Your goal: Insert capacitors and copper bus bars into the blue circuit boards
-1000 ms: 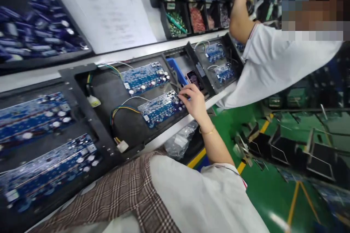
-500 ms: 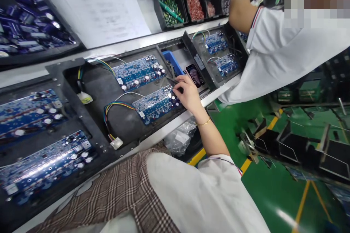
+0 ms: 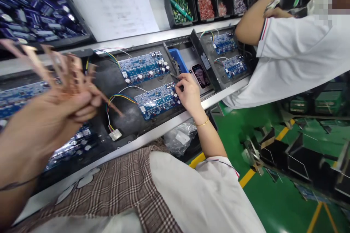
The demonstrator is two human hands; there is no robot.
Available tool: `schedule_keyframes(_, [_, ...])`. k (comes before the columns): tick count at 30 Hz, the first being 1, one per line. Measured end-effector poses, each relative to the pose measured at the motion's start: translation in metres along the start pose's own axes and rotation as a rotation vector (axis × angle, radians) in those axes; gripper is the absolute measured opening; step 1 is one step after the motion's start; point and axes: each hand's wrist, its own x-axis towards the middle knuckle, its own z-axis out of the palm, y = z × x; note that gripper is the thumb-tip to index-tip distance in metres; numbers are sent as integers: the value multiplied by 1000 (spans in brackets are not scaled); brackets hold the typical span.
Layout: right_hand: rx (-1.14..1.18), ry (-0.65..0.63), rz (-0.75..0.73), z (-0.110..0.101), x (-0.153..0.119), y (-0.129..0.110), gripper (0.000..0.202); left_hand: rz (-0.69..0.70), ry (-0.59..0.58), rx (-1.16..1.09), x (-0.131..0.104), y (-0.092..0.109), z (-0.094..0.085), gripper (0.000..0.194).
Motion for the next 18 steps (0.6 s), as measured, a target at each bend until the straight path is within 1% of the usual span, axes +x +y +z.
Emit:
schedule_keyframes(2, [-43,-8,-6,-3,2,-8,12,-44,-33,-29,0,-17,13,15])
schedule_keyframes(3, [-41,-4,-15,-5,3,-17,12,-54,-44,-34,1,-25,21,16])
schedule_keyframes(5, [69,-42,-34,-7,4,-41,11,-42,-40,-8,3,-39,34,18])
schedule_keyframes(6, [181,-96,-40,-8,5,-55,19,-34,-38,15,4,-43,38,19])
schedule_keyframes(8, [458,-271,-17,-7,5,-82,41,-13,-43,61,5,-47,43,21])
schedule_keyframes(10, [657,-432,25,-6,7,-97,49,16,-31,93,4,-47,41,21])
schedule_keyframes(11, [701,-480,38,-6,10,-99,48,41,0,93,3,-46,38,20])
schedule_keyframes(12, [703,-499,37,-7,15,-97,45,74,55,88,2,-45,34,20])
schedule_keyframes(14, [586,-451,-11,-10,32,-85,35,118,174,97,-1,-48,28,20])
schedule_keyframes(15, [486,-403,-60,-10,43,-78,30,111,189,137,-3,-51,27,21])
schedule_keyframes(16, [376,-357,-125,-8,56,-72,25,84,152,208,-5,-56,27,23])
schedule_keyframes(17, [269,-329,-199,-5,69,-67,23,51,73,304,-7,-62,29,24])
schedule_keyframes(18, [174,-325,-273,2,82,-63,24,23,-33,408,-8,-68,32,25])
